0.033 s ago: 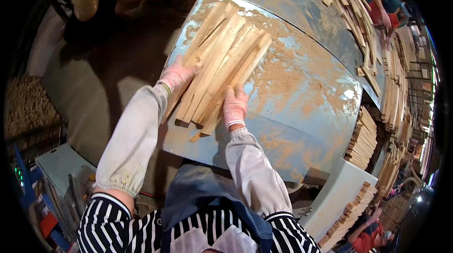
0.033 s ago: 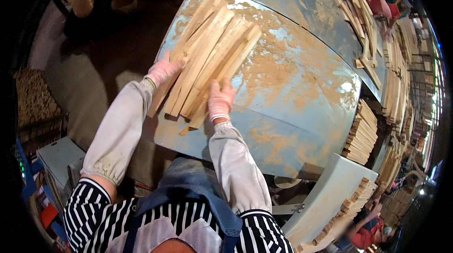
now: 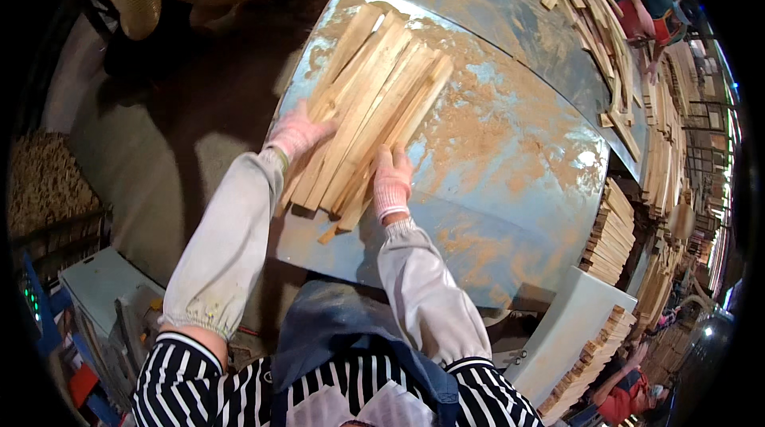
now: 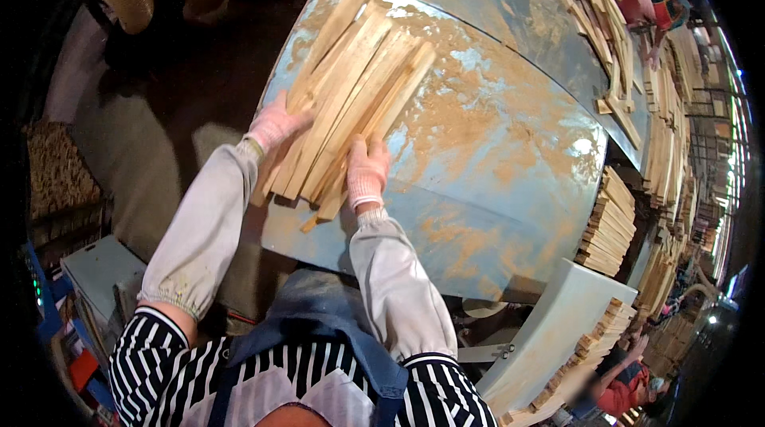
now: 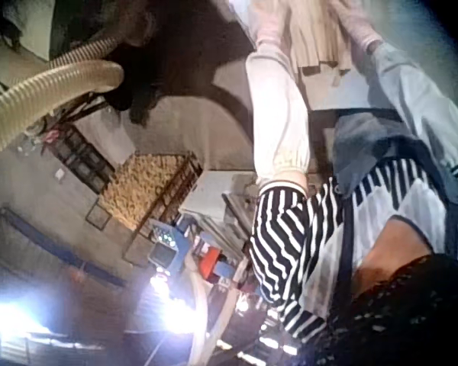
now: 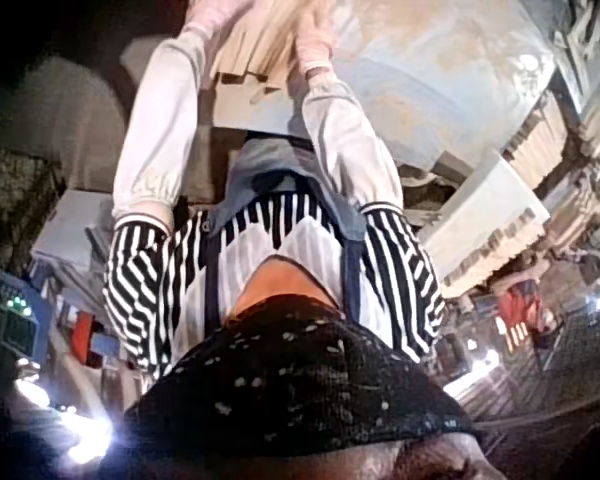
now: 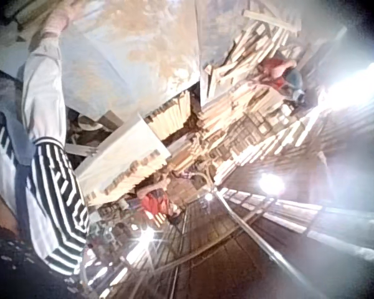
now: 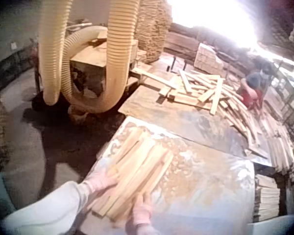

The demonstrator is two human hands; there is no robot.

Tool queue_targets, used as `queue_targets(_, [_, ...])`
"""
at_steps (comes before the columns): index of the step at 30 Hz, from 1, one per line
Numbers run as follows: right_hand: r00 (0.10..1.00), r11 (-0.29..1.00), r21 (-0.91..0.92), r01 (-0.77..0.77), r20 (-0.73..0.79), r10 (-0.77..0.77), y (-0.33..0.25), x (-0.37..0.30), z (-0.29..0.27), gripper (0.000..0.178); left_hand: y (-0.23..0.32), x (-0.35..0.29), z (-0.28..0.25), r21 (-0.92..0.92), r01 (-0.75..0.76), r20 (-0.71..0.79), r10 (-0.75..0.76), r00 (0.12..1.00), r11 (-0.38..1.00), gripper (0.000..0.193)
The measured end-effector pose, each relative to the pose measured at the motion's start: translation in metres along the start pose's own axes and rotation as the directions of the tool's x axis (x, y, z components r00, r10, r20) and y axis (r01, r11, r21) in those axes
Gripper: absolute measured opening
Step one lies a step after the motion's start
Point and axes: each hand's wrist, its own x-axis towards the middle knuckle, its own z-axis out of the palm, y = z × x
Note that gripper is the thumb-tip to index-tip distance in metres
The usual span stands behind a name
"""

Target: The person sorts and stacks small wooden planks on a metal table in a workshop. They pick up planks from a disorganized pile, align them, and place them into neat stacks. The person occasionally moves stacks to different locations on the table to organize the workspace.

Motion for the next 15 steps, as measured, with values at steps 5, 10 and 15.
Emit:
queue_targets(5, [0.906, 0.795, 0.497, -0.349, 0.396, 0.15, 0.041, 0.01, -0.049, 0.052, 0.017, -0.009, 0.039, -0.56, 0.024, 0.328, 0.195, 0.924, 0.828, 0.067])
queue_targets(10, [0.866, 0.878, 0.381, -0.29, 0.496, 0.071, 0.0, 0.017, -0.034, 0.056, 0.025, -0.013, 0.052, -0.071, -0.229, 0.031, 0.231, 0.972, 0.971, 0.091])
queue_targets(15, [0.957, 0.739, 0.656, -0.153, 0.285, -0.055, -0.011, 0.025, 0.031, 0.095, 0.01, 0.035, 0.056, -0.405, -0.261, -0.116, 0.234, 0.965, 0.876, 0.1])
